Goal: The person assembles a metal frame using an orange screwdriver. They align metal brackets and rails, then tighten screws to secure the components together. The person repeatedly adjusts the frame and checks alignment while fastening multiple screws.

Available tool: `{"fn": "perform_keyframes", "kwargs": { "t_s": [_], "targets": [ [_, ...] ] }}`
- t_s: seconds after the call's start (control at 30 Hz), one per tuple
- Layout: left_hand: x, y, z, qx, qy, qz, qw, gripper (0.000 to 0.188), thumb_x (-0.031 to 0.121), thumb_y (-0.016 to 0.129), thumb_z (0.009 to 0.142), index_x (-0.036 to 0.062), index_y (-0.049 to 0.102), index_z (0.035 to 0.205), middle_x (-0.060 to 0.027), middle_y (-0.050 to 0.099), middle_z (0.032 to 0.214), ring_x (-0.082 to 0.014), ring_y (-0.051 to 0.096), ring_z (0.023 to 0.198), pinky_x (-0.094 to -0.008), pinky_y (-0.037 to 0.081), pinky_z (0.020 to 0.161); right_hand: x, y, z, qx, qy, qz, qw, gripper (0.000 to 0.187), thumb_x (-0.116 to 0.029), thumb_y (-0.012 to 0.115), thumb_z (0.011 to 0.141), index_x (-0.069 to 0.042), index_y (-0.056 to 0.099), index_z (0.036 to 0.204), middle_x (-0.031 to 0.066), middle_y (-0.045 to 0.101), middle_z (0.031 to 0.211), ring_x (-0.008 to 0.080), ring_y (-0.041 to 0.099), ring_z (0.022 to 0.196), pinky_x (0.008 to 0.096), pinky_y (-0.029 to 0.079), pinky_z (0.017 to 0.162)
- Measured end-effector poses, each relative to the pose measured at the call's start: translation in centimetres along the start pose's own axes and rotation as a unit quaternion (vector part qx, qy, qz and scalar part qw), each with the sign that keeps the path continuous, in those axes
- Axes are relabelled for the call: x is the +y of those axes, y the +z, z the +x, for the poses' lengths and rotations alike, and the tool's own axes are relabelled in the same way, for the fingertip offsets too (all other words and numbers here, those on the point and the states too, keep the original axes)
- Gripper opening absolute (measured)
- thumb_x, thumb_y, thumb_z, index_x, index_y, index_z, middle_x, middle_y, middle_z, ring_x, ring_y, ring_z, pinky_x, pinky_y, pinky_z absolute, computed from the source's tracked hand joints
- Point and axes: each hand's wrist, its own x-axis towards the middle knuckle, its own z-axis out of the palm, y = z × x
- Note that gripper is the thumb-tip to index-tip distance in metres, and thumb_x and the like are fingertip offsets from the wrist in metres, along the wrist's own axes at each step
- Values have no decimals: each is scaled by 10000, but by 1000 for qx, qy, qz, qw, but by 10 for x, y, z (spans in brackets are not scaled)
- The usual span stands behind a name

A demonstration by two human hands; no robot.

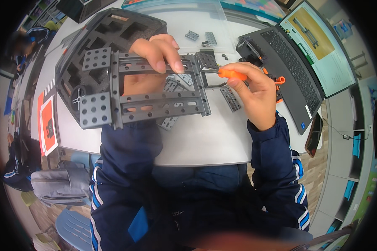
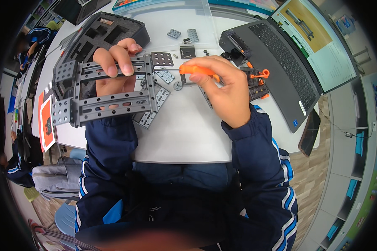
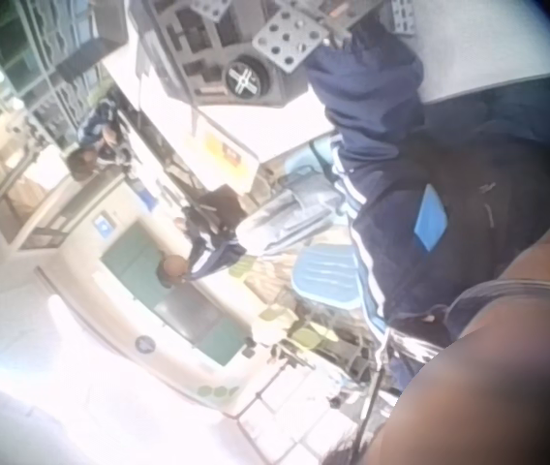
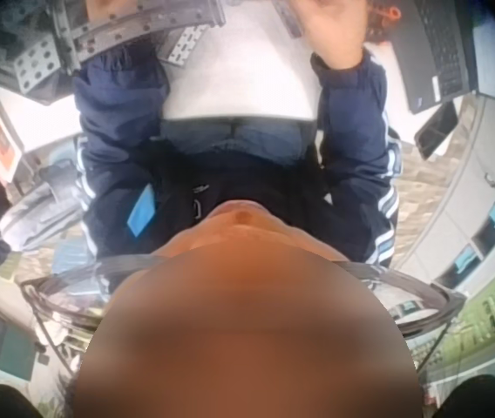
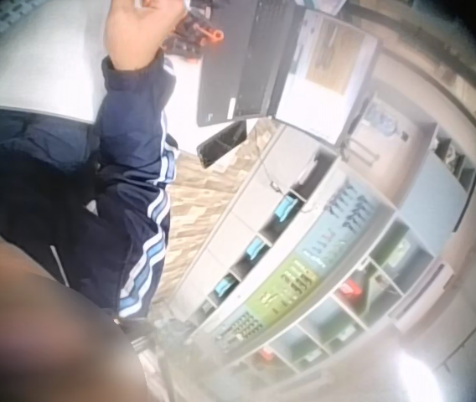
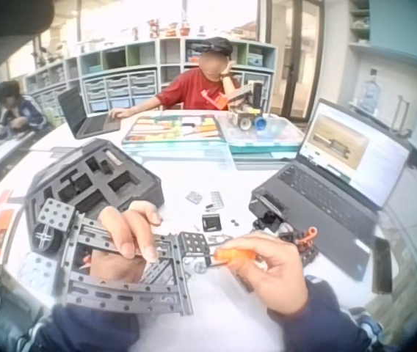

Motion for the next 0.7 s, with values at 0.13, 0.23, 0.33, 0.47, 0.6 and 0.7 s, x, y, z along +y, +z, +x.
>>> {"fn": "perform_keyframes", "kwargs": {
  "t_s": [0.13, 0.23, 0.33, 0.47, 0.6, 0.7],
  "targets": [
    [-2, -1, 2, -1, 18, -82, 996, 306, -52, 616, 827, 209, 472, 895, 25, 564, 915, -219, 450, 1082, -388, 313, 1019, 4, -1, 1, 3, 43, 67, 997, 192, -120, 585, 917, 22, 629, 1040, 72, 632, 914, 133, 559, 871, 268, 422, 813],
    [-3, 5, 4, 138, 24, -63, 988, 249, 228, 670, 836, 124, 490, 973, -59, 593, 913, -179, 516, 907, -370, 349, 946, 7, -3, 2, 40, 113, 153, 981, 225, -170, 528, 957, 15, 595, 1066, 68, 617, 912, 126, 544, 830, 257, 410, 795],
    [0, 18, 2, 258, -74, -48, 962, 243, 209, 616, 893, 66, 504, 1054, -88, 614, 966, -211, 548, 977, -371, 391, 942, 7, -2, 2, 51, 122, 232, 964, 263, -226, 488, 980, -3, 557, 1102, 27, 558, 854, 107, 498, 765, 248, 394, 765],
    [7, 27, 3, 283, -217, -53, 933, 289, 205, 580, 923, -4, 544, 1120, -115, 650, 971, -194, 624, 880, -319, 469, 854, 2, 2, 0, 55, 102, 207, 971, 242, -187, 540, 956, -5, 544, 1114, -24, 465, 799, 60, 429, 732, 214, 366, 701],
    [8, 36, 6, 265, -301, -20, 916, 265, 189, 554, 937, -24, 563, 1094, -109, 663, 938, -157, 635, 846, -271, 491, 803, -3, 2, 1, 77, 103, 105, 986, 230, -181, 602, 925, -6, 609, 1073, -54, 440, 739, 16, 391, 681, 174, 327, 614],
    [6, 42, 6, 241, -308, -4, 920, 251, 174, 587, 916, -36, 577, 1054, -123, 663, 939, -145, 641, 848, -273, 506, 773, -4, 3, 2, 102, 125, 98, 982, 220, -194, 653, 896, 1, 660, 997, -66, 478, 692, 2, 386, 613, 174, 302, 548]
  ]
}}
